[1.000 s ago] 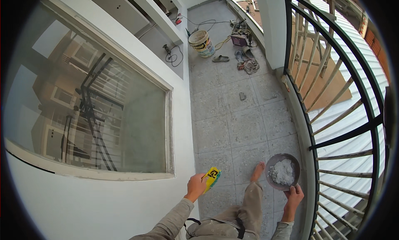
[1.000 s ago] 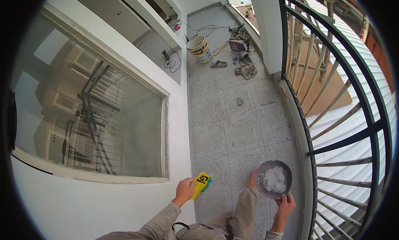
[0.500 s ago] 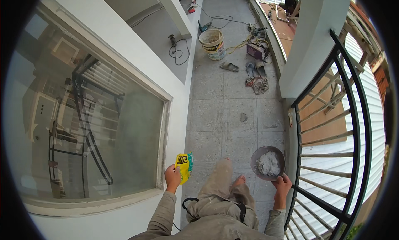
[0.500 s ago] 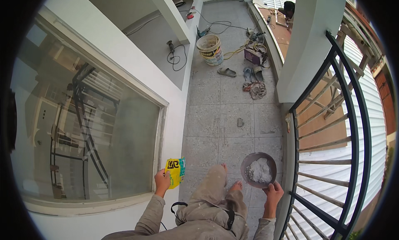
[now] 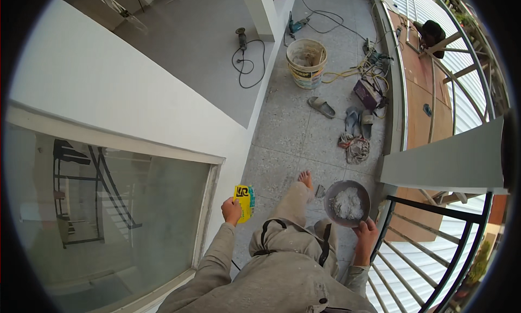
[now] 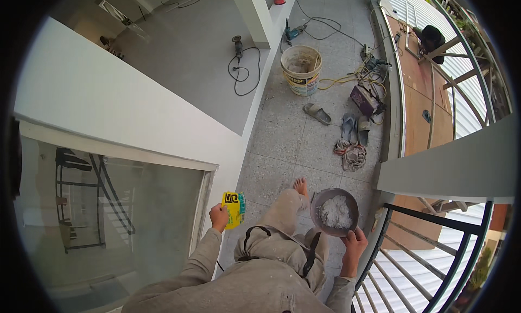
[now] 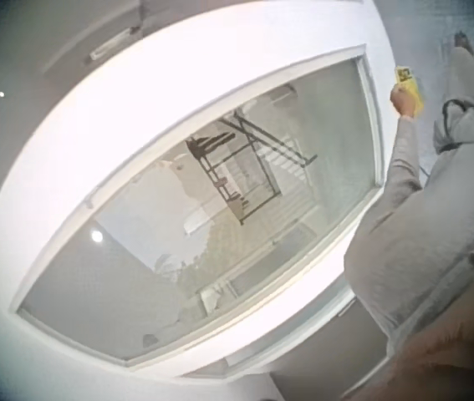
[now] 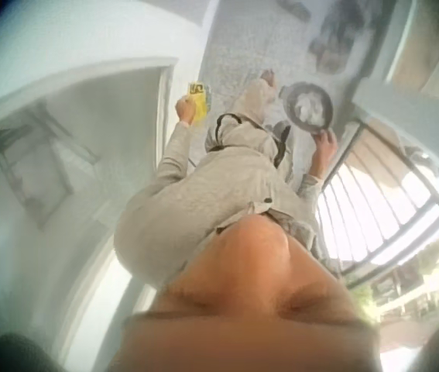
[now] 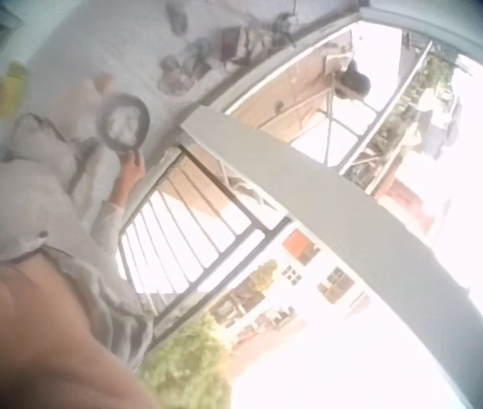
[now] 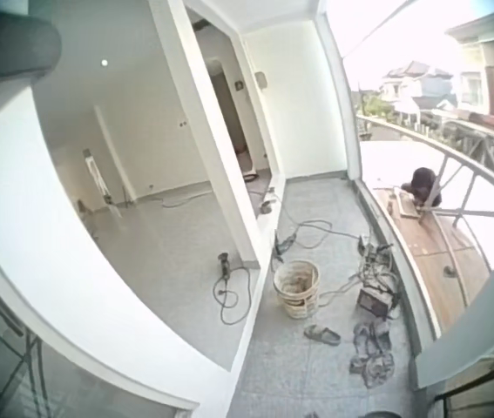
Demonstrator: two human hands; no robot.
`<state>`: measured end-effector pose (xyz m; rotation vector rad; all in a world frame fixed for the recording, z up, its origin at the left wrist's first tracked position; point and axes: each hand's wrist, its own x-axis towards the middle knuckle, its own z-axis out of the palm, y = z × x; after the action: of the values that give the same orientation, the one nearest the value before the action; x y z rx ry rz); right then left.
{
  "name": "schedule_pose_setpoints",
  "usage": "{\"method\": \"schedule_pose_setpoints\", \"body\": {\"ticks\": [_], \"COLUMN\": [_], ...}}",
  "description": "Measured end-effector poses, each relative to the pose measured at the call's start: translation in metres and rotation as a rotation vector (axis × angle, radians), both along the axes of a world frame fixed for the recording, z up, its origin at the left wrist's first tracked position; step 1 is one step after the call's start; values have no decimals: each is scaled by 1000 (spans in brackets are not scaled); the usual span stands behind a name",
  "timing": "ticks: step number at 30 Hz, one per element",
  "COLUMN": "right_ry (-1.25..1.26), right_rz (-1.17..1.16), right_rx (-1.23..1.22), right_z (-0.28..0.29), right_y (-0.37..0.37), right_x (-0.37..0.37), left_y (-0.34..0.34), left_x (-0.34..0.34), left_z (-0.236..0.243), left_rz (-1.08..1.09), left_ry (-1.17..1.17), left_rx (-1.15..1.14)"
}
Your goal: The person scrapes excess material from floor tile joints and سپس mixes dry grout with water in a small dish using a trowel.
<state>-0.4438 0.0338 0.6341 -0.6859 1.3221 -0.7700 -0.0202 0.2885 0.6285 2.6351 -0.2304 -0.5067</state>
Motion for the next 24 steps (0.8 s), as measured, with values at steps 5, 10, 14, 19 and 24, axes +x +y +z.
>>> {"method": "schedule_pose_setpoints", "body": {"ticks": [5, 10, 14, 19, 24], "right_ry": [-24, -32, -22, -105, -68], "right_rz": [120, 281, 474, 685, 806], "right_rx": [2, -19, -28, -47, -24], "right_z": [2, 11, -12, -62, -106], "right_y": [-149, -291, -391, -483, -542], "right_x": [127, 255, 320, 401, 483], "left_y": [-121, -263, -343, -389, -402], "left_x": [105, 201, 251, 305, 375], "left_z": [-2, 6, -24, -95, -153], "left_rz": [97, 327, 503, 657, 784], "left_ry": [-48, -18, 1, -85, -111], "left_rx": [-126, -456, -482, -453, -480]}}
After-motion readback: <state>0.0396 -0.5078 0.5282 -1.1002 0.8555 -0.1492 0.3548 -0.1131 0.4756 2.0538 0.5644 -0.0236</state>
